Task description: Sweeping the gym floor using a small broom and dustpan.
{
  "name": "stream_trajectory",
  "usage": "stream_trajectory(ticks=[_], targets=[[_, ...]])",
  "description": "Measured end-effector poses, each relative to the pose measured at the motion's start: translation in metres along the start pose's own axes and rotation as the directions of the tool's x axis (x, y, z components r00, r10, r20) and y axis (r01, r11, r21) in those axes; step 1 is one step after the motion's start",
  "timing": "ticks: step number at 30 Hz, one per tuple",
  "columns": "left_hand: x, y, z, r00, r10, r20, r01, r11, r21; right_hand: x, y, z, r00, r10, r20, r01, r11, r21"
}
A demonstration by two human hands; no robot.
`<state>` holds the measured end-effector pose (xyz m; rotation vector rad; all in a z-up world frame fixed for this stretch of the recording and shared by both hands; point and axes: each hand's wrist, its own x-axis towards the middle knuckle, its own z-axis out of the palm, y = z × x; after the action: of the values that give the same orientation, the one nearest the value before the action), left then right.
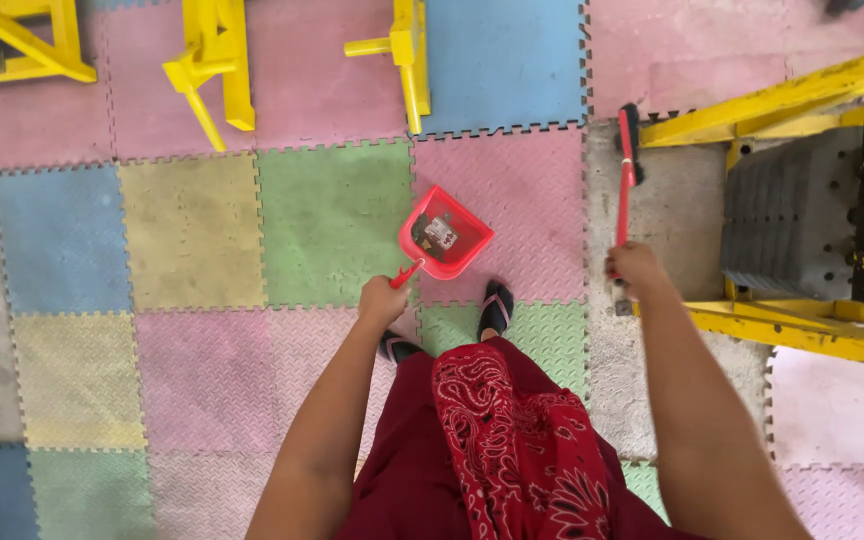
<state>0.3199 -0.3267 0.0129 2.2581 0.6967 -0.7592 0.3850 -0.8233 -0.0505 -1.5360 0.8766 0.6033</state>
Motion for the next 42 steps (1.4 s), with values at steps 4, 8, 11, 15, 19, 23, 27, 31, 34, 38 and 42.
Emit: stream_trajectory(ticks=[4,8,11,15,19,23,27,31,34,38,42], targets=[[0.036,0.004,0.014,0.971,0.202,-0.129,-0.176,0.967,0.185,-0.005,0.083,0.061,0.997,0.041,0.065,-0.014,0.929,-0.371],[0.047,0.037,0.005,0.990,0.118,-0.071,-0.105,0.981,0.161,-0.120,0.090,0.119,0.977,0.063,0.204,0.025,0.915,-0.403],[0.043,0.055,-0.004,0.994,0.100,-0.045,-0.090,0.978,0.186,-0.212,0.032,0.130,0.923,0.112,0.367,-0.050,0.984,-0.174],[0.065,0.032,-0.003,0.978,0.173,-0.116,-0.147,0.968,0.204,-0.207,0.017,0.107,0.895,0.225,0.386,-0.154,0.966,-0.206],[0.052,0.022,-0.007,0.995,0.100,0.013,-0.101,0.991,0.093,-0.183,0.013,0.059,0.883,0.228,0.410,-0.259,0.966,0.020],[0.055,0.004,-0.018,0.992,0.121,-0.026,-0.115,0.978,0.175,-0.160,-0.020,0.046,0.963,0.152,0.221,-0.133,0.986,-0.098],[0.048,0.014,-0.031,0.993,0.118,-0.018,-0.114,0.981,0.157,-0.088,-0.050,0.049,0.991,0.056,0.125,-0.055,0.998,-0.018],[0.040,0.017,-0.031,0.996,0.088,-0.013,-0.085,0.986,0.141,-0.007,-0.037,0.089,0.998,0.008,0.056,-0.007,1.000,-0.017],[0.034,0.027,-0.037,0.997,0.072,0.005,-0.072,0.987,0.145,0.012,-0.001,0.136,0.998,-0.021,0.061,0.033,0.978,-0.205],[0.037,0.027,-0.032,0.997,0.076,-0.007,-0.075,0.991,0.108,-0.038,0.071,0.204,0.982,-0.021,0.189,0.114,0.861,-0.495],[0.070,0.008,-0.013,0.973,0.228,0.023,-0.229,0.960,0.159,-0.137,0.104,0.220,0.906,-0.039,0.422,0.197,0.921,-0.337]])
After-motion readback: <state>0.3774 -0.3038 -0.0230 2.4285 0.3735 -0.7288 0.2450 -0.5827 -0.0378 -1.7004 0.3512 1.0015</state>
